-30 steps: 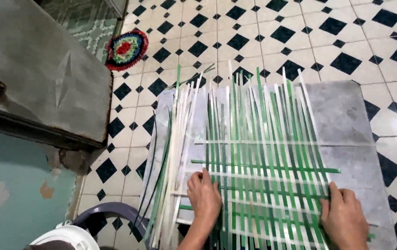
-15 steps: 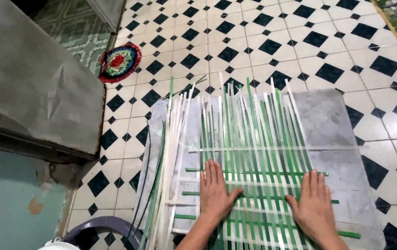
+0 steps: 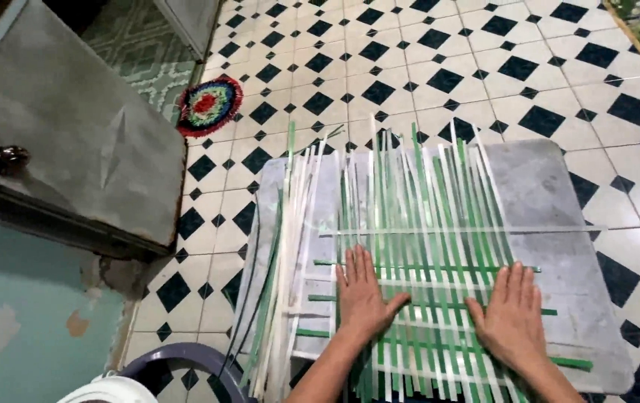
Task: The person weaves a mat by hand using green and white plastic strips on a tiled floor. They interlace the strips in a regular pattern, adjusting the alignment as the mat grows.
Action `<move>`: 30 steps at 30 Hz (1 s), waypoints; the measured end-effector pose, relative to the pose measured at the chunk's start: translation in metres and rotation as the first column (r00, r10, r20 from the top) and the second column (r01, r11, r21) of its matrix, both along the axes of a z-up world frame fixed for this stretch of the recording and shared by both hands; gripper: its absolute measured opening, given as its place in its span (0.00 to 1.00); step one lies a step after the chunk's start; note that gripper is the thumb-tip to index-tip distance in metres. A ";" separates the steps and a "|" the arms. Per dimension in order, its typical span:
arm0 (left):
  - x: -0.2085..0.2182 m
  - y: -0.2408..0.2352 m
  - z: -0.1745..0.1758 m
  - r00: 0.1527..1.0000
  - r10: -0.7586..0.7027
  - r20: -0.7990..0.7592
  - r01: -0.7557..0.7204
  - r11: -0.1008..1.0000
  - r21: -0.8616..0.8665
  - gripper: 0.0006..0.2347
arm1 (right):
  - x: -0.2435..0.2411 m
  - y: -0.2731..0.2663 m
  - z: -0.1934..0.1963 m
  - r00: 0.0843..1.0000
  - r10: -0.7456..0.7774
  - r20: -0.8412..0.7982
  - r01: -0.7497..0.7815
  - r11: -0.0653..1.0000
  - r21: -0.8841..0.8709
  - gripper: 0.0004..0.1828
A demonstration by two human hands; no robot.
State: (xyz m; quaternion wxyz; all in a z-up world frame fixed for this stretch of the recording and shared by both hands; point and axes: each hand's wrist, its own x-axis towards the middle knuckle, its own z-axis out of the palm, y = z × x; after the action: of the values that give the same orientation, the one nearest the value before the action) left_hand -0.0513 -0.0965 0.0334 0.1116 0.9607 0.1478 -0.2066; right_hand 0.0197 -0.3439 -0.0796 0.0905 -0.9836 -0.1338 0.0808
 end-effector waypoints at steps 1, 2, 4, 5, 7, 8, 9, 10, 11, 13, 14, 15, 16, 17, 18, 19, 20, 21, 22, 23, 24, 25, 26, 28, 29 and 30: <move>-0.002 0.006 -0.020 1.000 -0.001 0.006 0.001 1.000 0.004 0.46 | 0.000 0.001 0.001 1.000 -0.001 0.006 0.001 1.000 0.004 0.51; -0.002 0.012 -0.041 0.981 -0.007 0.195 0.011 1.000 -0.020 0.46 | 0.000 0.001 0.001 1.000 0.009 0.021 -0.009 1.000 -0.016 0.51; -0.002 0.013 -0.053 0.926 -0.012 0.377 0.030 0.999 -0.042 0.46 | 0.002 0.000 -0.002 0.999 0.017 0.035 -0.015 0.999 -0.036 0.52; -0.003 0.010 -0.044 0.944 -0.007 0.329 0.021 0.999 -0.040 0.46 | 0.001 0.000 -0.007 0.996 0.025 0.088 -0.022 0.999 -0.037 0.52; -0.002 0.003 -0.031 0.960 -0.005 0.280 0.016 0.999 -0.038 0.46 | 0.000 0.000 -0.011 0.990 0.029 0.139 -0.024 0.999 -0.038 0.51; 0.000 0.001 -0.027 0.972 -0.002 0.234 0.011 0.999 -0.038 0.45 | 0.000 0.000 -0.011 0.989 0.024 0.147 -0.020 0.999 -0.032 0.51; 0.001 -0.001 -0.023 0.982 0.007 0.188 0.000 0.999 -0.038 0.44 | 0.000 0.001 -0.011 0.988 0.025 0.154 -0.021 0.999 -0.026 0.51; 0.000 -0.003 -0.018 0.982 0.009 0.187 -0.002 0.999 -0.038 0.44 | 0.000 -0.001 -0.017 0.988 0.027 0.152 -0.023 0.999 -0.025 0.51; 0.001 -0.004 -0.013 0.989 0.012 0.147 -0.007 0.999 -0.038 0.43 | 0.001 -0.002 -0.024 0.983 0.022 0.185 -0.016 0.999 -0.032 0.51; 0.001 -0.004 -0.011 0.994 0.015 0.104 -0.011 0.999 -0.038 0.41 | 0.002 -0.001 -0.026 0.977 0.016 0.215 -0.008 0.999 -0.037 0.52; 0.001 -0.003 -0.014 0.991 0.018 0.136 -0.012 0.999 -0.045 0.41 | 0.002 0.000 -0.023 0.985 0.021 0.173 -0.013 0.999 -0.044 0.52; 0.001 -0.003 -0.017 0.986 0.020 0.167 -0.011 0.998 -0.055 0.41 | 0.003 -0.001 -0.018 0.991 0.024 0.132 -0.017 0.998 -0.052 0.51; 0.001 -0.004 -0.019 0.986 0.018 0.166 -0.009 0.998 -0.056 0.41 | 0.002 -0.002 -0.018 0.991 0.022 0.130 -0.015 0.998 -0.053 0.51; 0.001 -0.003 -0.021 0.986 0.014 0.167 -0.007 0.999 -0.041 0.41 | 0.002 -0.002 -0.018 0.990 0.026 0.138 -0.019 0.999 -0.050 0.51; 0.002 -0.003 -0.023 0.986 0.009 0.169 -0.005 1.000 -0.026 0.41 | 0.002 -0.001 -0.018 0.989 0.030 0.145 -0.024 0.999 -0.046 0.52; 0.002 -0.002 -0.014 0.985 0.008 0.171 -0.004 1.000 -0.025 0.41 | 0.002 -0.001 -0.015 0.989 0.030 0.147 -0.023 0.999 -0.046 0.52; 0.002 -0.002 -0.006 0.993 0.014 0.117 -0.006 0.998 -0.064 0.40 | 0.003 0.000 -0.011 0.994 0.023 0.110 -0.018 0.999 -0.043 0.52; 0.001 -0.002 0.002 0.998 0.016 0.060 -0.009 0.995 -0.104 0.39 | 0.002 -0.001 -0.008 0.997 0.016 0.070 -0.013 0.999 -0.043 0.52; -0.005 0.004 0.002 0.998 0.015 0.059 -0.008 0.995 -0.104 0.39 | 0.004 -0.001 -0.002 0.997 0.015 0.070 -0.012 0.999 -0.043 0.52; -0.008 0.011 0.002 0.994 0.005 0.113 0.010 0.991 -0.132 0.38 | 0.008 -0.002 0.004 1.000 0.010 0.005 -0.010 0.999 -0.046 0.54; -0.011 0.017 0.001 0.986 -0.002 0.166 0.029 0.987 -0.159 0.36 | 0.012 -0.003 0.010 0.998 0.005 -0.059 -0.008 0.999 -0.049 0.56; -0.012 0.021 -0.003 0.987 -0.002 0.162 0.029 0.987 -0.161 0.36 | 0.013 0.000 0.015 0.998 0.005 -0.063 -0.008 0.999 -0.051 0.56; -0.013 0.025 -0.008 0.989 -0.012 0.149 0.025 0.996 -0.082 0.39 | 0.014 0.002 0.020 0.998 0.063 0.008 -0.063 0.998 -0.030 0.55; -0.017 0.026 -0.010 0.992 -0.018 0.125 0.019 1.000 -0.011 0.42 | 0.012 0.004 0.015 0.990 0.121 0.068 -0.120 0.993 -0.021 0.54; -0.015 0.023 -0.006 0.995 0.005 0.096 -0.002 1.000 -0.031 0.42 | 0.014 0.005 0.006 0.981 0.164 0.108 -0.157 0.985 -0.066 0.53; -0.012 0.020 -0.002 0.997 0.028 0.066 -0.024 0.998 -0.050 0.42 | 0.016 0.005 -0.003 0.967 0.208 0.145 -0.193 0.975 -0.112 0.53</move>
State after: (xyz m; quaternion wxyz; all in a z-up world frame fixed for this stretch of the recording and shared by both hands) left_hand -0.0636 -0.0760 0.0309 0.1428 0.9620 0.1514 -0.1767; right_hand 0.0360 -0.3390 -0.0826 0.0231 -0.9715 -0.2353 0.0188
